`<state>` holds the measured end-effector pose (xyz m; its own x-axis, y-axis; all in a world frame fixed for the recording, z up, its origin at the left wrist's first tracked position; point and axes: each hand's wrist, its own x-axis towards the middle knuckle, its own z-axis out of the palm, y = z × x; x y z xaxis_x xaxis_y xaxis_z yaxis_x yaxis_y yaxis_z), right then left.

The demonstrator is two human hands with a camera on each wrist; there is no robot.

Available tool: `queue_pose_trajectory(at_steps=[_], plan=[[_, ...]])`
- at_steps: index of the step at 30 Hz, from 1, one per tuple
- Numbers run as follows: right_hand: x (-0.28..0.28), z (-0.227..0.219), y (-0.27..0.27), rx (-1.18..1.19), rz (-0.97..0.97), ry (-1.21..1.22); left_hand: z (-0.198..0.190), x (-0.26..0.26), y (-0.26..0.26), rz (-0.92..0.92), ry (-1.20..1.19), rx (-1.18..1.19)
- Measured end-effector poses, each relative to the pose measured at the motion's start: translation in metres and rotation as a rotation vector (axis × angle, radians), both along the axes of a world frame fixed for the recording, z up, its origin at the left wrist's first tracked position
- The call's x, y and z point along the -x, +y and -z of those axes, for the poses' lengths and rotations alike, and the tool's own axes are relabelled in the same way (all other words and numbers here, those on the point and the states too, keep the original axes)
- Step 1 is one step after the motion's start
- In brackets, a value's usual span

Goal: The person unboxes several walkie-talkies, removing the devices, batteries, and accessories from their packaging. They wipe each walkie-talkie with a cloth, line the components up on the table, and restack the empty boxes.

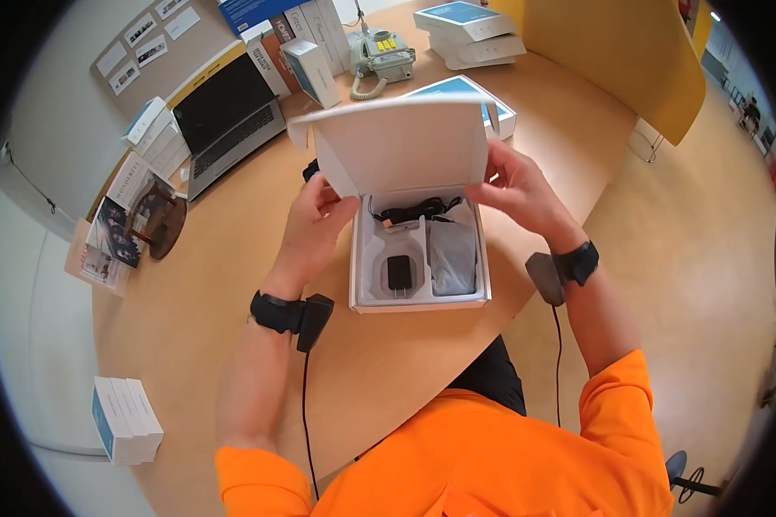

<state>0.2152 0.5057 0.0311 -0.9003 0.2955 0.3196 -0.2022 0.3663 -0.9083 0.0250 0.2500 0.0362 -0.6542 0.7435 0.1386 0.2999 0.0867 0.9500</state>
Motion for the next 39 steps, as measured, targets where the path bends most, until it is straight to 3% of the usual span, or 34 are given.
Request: queue_pose_trajectory(at_steps=[8,23,26,27,29,30,33,37,39], plan=[[-0.023,0.002,-0.024,-0.242,0.104,0.027,0.012,-0.009,-0.013,-0.021,0.171,0.096],[-0.02,0.002,-0.013,-0.239,0.073,-0.074,0.018,-0.013,-0.014,-0.047,0.234,0.034],[-0.025,-0.002,-0.02,-0.354,0.067,-0.031,0.014,-0.012,-0.019,0.014,0.251,0.175],[-0.029,-0.002,-0.018,-0.415,0.031,-0.058,0.016,-0.012,-0.025,0.115,0.576,0.009],[-0.043,-0.003,-0.027,-0.514,0.005,-0.012,0.018,-0.018,-0.037,0.201,0.224,-0.024],[-0.051,-0.002,-0.032,-0.504,-0.024,-0.025,0.013,-0.023,-0.048,0.254,0.338,0.038],[-0.079,0.004,-0.052,-0.552,-0.087,0.045,0.001,-0.045,-0.074,0.302,0.392,0.124],[-0.088,0.04,-0.072,-0.591,0.016,-0.036,0.016,-0.051,-0.084,0.353,0.669,0.323],[-0.088,0.05,-0.075,-0.586,0.037,0.0,0.024,-0.057,-0.082,0.304,0.688,0.221]])
